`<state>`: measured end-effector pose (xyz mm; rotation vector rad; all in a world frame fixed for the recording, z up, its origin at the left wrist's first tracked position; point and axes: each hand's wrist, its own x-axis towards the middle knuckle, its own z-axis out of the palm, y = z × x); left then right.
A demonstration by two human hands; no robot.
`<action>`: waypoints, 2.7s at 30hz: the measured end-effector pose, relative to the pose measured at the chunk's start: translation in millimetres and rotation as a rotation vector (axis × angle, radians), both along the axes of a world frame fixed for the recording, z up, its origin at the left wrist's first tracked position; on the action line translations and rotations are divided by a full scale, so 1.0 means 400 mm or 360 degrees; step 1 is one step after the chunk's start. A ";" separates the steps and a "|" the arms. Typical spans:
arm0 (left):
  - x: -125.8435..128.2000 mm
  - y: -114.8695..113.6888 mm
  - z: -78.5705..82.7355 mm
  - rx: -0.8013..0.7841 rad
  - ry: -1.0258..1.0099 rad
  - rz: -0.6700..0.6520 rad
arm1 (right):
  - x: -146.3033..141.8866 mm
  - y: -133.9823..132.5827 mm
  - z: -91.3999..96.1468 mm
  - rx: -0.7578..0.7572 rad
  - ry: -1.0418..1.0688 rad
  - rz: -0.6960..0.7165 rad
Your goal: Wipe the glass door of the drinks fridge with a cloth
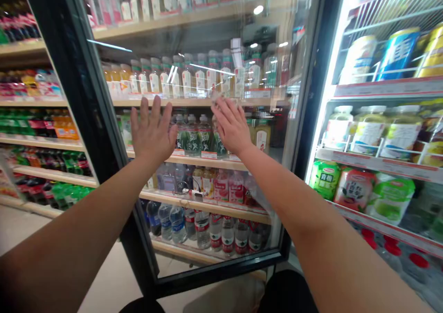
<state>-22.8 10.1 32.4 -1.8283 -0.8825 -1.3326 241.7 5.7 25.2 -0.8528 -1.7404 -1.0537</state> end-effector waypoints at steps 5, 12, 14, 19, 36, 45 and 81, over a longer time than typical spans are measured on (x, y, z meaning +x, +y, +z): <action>-0.002 0.007 -0.002 0.0003 -0.0003 -0.0020 | -0.037 0.005 -0.004 -0.0003 -0.0287 0.0052; -0.006 0.012 -0.004 0.0010 0.0014 -0.0040 | -0.010 -0.001 0.053 0.0072 0.0098 -0.0048; -0.006 0.011 -0.004 -0.0006 0.0010 -0.0043 | -0.003 -0.007 0.052 0.0040 -0.0068 -0.0052; -0.004 0.013 -0.002 -0.0071 -0.0021 -0.0092 | 0.007 -0.016 0.044 -0.0078 -0.0400 -0.0018; 0.003 0.008 0.009 -0.0240 -0.0089 -0.0157 | 0.047 0.028 0.065 0.0095 0.0385 -0.0052; 0.001 0.010 0.008 -0.0176 -0.0088 -0.0128 | -0.025 0.014 0.106 -0.0075 -0.0072 -0.0073; 0.020 -0.036 0.006 -0.0270 -0.0052 0.0035 | 0.036 0.026 -0.060 0.0005 -0.0417 0.0211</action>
